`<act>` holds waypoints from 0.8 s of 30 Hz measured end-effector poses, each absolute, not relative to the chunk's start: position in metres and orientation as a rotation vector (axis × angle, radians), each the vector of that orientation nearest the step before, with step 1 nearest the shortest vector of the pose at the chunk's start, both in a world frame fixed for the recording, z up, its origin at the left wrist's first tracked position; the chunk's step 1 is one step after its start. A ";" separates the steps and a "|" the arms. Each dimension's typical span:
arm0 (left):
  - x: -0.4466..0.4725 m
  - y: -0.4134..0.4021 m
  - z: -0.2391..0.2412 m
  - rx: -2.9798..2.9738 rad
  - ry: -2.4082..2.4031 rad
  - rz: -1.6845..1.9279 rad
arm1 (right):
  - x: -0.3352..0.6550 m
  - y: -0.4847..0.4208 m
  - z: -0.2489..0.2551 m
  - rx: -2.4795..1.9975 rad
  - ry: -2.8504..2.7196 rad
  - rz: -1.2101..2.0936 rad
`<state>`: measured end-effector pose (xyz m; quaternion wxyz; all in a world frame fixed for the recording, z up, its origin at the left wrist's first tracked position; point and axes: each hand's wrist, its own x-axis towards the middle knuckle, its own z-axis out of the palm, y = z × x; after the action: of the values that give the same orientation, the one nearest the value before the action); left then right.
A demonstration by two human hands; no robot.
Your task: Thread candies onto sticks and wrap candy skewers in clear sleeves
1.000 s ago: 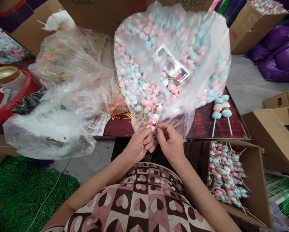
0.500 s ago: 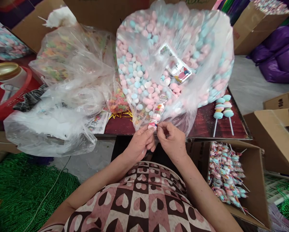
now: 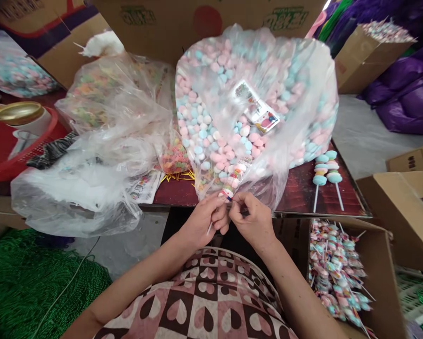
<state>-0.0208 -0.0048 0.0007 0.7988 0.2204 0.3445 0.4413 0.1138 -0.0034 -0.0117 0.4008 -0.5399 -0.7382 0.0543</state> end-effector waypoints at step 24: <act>-0.023 0.004 0.004 0.737 1.005 0.974 | 0.106 0.014 0.004 -1.296 -1.813 0.257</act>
<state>-0.0225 0.0037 0.0039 0.7033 0.3311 0.4516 0.4380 0.1061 0.0139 0.0042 0.4341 -0.5204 -0.7280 0.1033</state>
